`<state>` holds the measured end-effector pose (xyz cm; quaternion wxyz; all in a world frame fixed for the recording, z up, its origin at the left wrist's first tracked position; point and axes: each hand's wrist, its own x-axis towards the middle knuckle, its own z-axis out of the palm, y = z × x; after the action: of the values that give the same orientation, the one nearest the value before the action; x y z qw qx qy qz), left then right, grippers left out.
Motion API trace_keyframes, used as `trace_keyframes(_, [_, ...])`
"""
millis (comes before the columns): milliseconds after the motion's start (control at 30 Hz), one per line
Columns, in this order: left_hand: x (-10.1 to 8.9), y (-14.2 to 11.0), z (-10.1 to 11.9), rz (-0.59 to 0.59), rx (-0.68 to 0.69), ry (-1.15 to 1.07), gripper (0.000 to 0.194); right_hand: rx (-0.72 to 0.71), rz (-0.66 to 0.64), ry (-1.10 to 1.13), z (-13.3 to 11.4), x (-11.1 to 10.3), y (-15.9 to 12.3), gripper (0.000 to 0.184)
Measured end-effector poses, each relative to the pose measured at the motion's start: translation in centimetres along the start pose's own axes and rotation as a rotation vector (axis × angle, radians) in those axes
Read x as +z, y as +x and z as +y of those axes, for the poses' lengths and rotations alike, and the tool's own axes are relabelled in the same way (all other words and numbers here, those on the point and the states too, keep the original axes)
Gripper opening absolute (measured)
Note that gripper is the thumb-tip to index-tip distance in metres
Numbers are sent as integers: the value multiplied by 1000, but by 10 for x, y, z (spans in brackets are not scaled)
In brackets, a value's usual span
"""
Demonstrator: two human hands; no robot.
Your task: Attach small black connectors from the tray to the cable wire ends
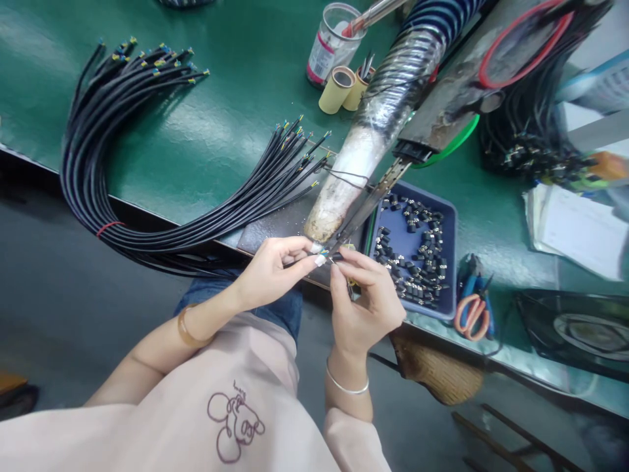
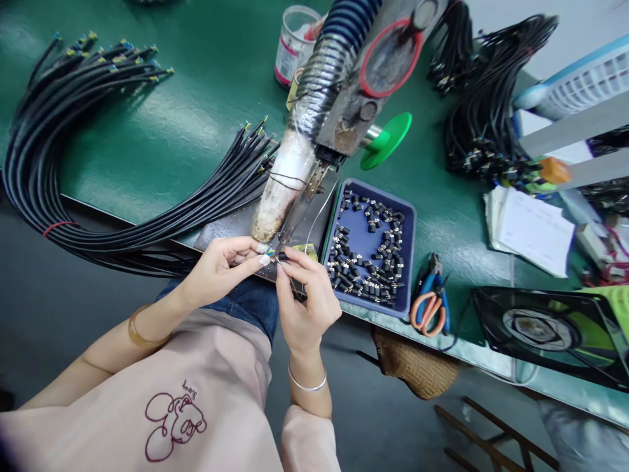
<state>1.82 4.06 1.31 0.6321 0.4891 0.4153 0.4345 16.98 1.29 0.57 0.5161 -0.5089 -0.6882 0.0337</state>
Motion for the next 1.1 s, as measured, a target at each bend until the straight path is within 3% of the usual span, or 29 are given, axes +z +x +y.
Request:
trace_keyframes(200, [0,-1,-1,4,1,-16,23,22,1,30,1,0,-2,13])
trace_keyframes(500, [-2,-3,-3,12,32,18,23,-100,31,-126,-2,5,1,14])
trace_keyframes(800, [-3,-3,-3,3,31,57,23,-3,27,27,-1,6,-7,14])
trace_keyframes(1100, [-2,-4,-2,-36,46,110,22,-28,26,-16,3,1,-9,16])
